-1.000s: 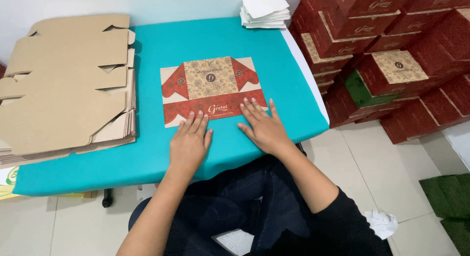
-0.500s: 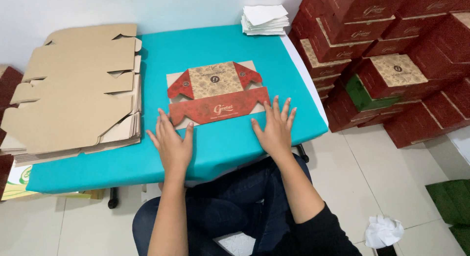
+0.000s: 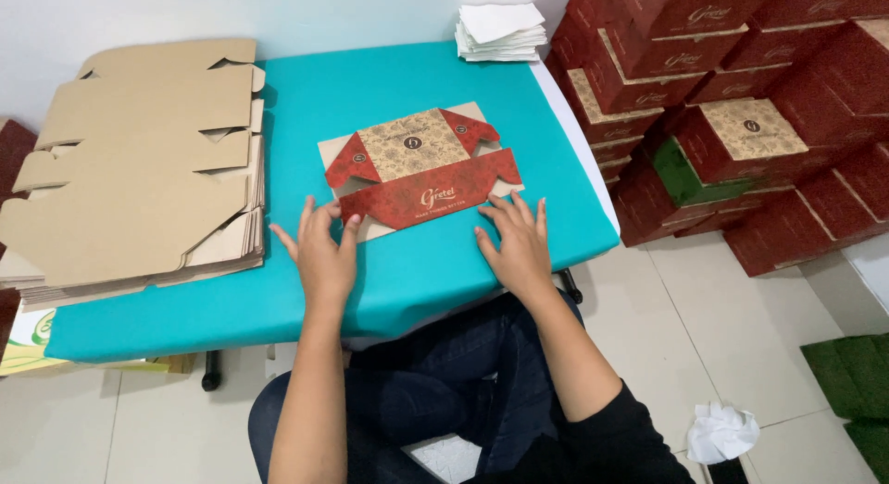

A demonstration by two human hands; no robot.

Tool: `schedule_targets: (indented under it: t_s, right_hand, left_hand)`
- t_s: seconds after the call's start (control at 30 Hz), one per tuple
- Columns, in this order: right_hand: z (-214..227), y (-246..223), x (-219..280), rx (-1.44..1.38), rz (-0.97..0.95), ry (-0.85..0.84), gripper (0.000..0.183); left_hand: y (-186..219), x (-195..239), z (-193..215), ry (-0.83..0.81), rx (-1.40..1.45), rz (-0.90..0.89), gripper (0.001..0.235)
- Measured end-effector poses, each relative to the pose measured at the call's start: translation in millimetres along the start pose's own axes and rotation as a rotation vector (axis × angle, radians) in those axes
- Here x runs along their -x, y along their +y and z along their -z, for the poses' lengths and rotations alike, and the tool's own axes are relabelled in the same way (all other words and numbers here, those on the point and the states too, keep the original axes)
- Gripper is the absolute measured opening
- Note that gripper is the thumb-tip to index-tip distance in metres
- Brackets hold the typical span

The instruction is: The person assembles a cardboard box by folding a flat die-cut piece and inserting a decorative insert into the flaps. They then place a white paper inside the box and close the lid.

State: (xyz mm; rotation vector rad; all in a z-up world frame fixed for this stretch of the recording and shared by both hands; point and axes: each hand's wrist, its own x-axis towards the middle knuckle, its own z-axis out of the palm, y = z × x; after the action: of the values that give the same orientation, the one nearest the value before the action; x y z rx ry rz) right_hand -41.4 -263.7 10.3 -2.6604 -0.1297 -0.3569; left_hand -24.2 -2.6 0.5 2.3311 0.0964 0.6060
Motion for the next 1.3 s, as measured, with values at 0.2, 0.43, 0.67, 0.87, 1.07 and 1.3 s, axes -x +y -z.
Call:
schedule_targets:
  t_s: [0.2,0.43,0.67,0.87,1.07,1.3]
  right_hand:
    - [24.7,18.5,-11.1,-0.379,0.020,0.064,0.083]
    - [24.6,41.4,-53.1,-0.560,0.264,-0.049,0.070]
    - [22.3,40.9,-71.5,-0.857,0.319,-0.007,0.044]
    - [22.7,38.6,-76.7,-1.029,0.165,-0.011,0.010]
    - [35.6,2.6,-76.4,-1.009,-0.076,-0.056,0.019]
    - [-0.5,11.2,-91.9,-0.586,-0.108,-0.016,0.055]
  left_hand:
    - [19.8,-12.6,52.0,-0.145,0.419,0.013,0.023]
    - [7.2,-39.5,84.3,-0.246,0.789,-0.208,0.022]
    - [-11.9,-60.6,66.0,-0.292,0.978,-0.074,0.023]
    - [1.4,-42.8,68.2,-0.371,0.744,-0.129,0.072]
    - [-13.1,-37.7,46.9,-0.316,0.419,0.100,0.033]
    - [25.0,-23.7,53.6,-0.145,0.115,0.159,0.072]
